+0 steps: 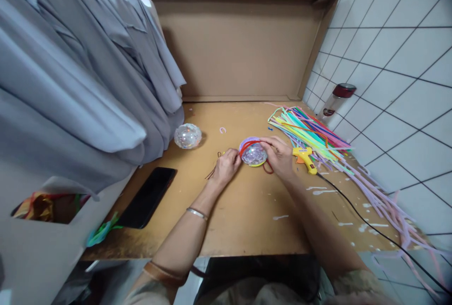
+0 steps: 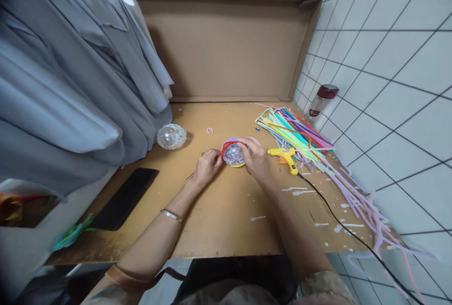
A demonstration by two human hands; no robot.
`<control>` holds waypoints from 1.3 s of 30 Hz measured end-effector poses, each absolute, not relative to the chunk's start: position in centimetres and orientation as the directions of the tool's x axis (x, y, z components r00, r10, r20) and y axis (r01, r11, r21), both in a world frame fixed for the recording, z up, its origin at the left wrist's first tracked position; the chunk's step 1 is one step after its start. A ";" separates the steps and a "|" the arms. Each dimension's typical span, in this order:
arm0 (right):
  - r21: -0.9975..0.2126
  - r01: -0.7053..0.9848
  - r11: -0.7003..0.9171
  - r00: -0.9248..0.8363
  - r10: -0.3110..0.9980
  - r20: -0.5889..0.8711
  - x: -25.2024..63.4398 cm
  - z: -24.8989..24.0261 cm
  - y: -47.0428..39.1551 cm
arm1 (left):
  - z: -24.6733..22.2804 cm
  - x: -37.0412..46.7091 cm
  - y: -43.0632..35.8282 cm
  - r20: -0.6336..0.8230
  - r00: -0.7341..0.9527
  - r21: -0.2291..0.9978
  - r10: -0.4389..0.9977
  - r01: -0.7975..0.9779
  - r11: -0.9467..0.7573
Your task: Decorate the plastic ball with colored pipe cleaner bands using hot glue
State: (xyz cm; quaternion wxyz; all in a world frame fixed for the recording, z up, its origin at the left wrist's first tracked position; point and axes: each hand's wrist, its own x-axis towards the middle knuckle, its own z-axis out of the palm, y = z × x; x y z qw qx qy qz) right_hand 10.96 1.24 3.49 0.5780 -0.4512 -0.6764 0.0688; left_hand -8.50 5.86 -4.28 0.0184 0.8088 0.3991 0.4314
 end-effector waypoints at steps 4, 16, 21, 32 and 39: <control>-0.585 0.586 0.560 0.018 0.713 0.701 13.0 3.7 2.2 | -4.5 -8.4 6.0 0.677 0.304 0.379 0.670 0.637 -0.671; -0.719 0.531 0.448 0.167 0.777 0.607 14.4 -1.5 4.6 | -4.8 -8.2 6.1 0.688 0.280 0.392 0.669 0.633 -0.668; -0.784 0.467 0.408 0.201 0.815 0.544 14.5 -1.7 4.1 | -4.9 -8.2 6.2 0.649 0.236 0.475 0.723 0.617 -0.628; -0.874 0.312 0.374 0.315 0.827 0.466 13.8 -2.9 4.3 | -5.0 -8.4 6.2 0.610 0.158 0.611 0.777 0.530 -0.588; -0.873 0.322 0.366 0.319 0.826 0.464 13.4 -2.9 4.1 | -5.0 -8.3 6.2 0.606 0.151 0.605 0.781 0.550 -0.575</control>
